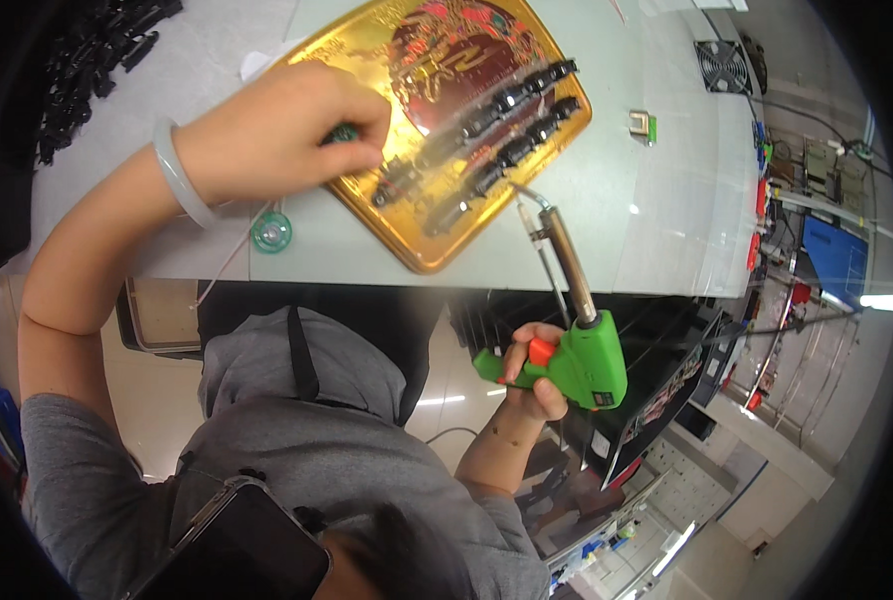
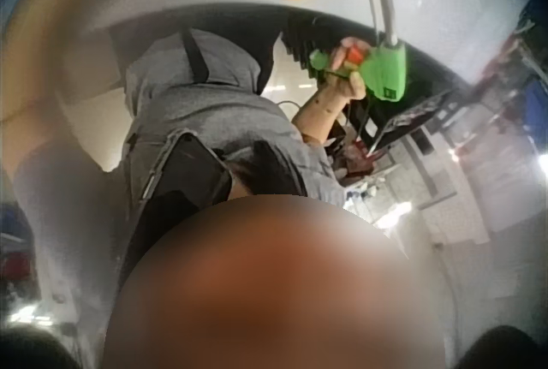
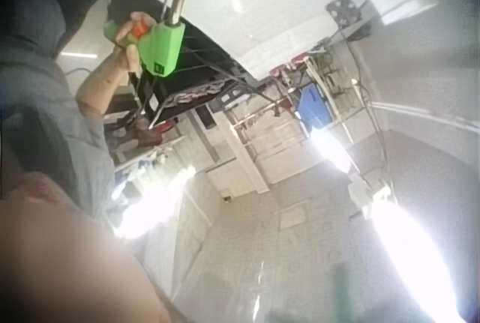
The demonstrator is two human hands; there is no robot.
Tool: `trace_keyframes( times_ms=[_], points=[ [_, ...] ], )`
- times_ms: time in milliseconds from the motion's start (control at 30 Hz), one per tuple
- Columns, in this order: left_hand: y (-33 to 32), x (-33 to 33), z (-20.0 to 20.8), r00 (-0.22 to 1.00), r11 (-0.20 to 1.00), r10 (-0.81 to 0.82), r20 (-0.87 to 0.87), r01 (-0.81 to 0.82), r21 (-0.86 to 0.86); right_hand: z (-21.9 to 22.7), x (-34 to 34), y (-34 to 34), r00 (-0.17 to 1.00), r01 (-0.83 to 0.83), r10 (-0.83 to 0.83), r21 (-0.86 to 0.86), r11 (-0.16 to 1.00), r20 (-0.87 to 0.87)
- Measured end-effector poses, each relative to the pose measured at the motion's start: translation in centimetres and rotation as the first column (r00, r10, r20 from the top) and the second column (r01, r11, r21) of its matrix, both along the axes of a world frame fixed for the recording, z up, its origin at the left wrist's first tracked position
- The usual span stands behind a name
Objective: Manually assemble and solder components onto circuit board modules.
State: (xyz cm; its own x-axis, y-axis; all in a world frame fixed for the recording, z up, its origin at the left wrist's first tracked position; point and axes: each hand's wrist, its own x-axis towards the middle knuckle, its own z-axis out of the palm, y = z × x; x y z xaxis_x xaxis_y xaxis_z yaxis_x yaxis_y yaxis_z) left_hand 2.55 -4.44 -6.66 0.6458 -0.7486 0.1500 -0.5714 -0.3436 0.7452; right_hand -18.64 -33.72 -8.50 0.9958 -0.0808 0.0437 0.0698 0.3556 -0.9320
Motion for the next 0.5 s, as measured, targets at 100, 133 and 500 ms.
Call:
trace_keyframes(
  times_ms=[100,133,500],
  points=[
    [-0.1,0.1,-0.4,0.996,0.990,0.083,0.025,-0.080,-0.118,0.7,0.1,0.1,0.998,0.032,-0.031,-0.033,0.999,0.048],
    [-0.1,0.2,0.2,0.997,0.990,0.070,0.027,-0.066,-0.127,1.1,0.3,0.1,0.996,0.038,-0.033,-0.067,0.997,0.082],
    [-1.4,-6.7,5.2,0.929,0.832,-0.239,-0.282,0.046,-0.553,7.6,1.1,1.5,0.865,0.311,-0.135,-0.308,0.899,0.483]
  ],
)
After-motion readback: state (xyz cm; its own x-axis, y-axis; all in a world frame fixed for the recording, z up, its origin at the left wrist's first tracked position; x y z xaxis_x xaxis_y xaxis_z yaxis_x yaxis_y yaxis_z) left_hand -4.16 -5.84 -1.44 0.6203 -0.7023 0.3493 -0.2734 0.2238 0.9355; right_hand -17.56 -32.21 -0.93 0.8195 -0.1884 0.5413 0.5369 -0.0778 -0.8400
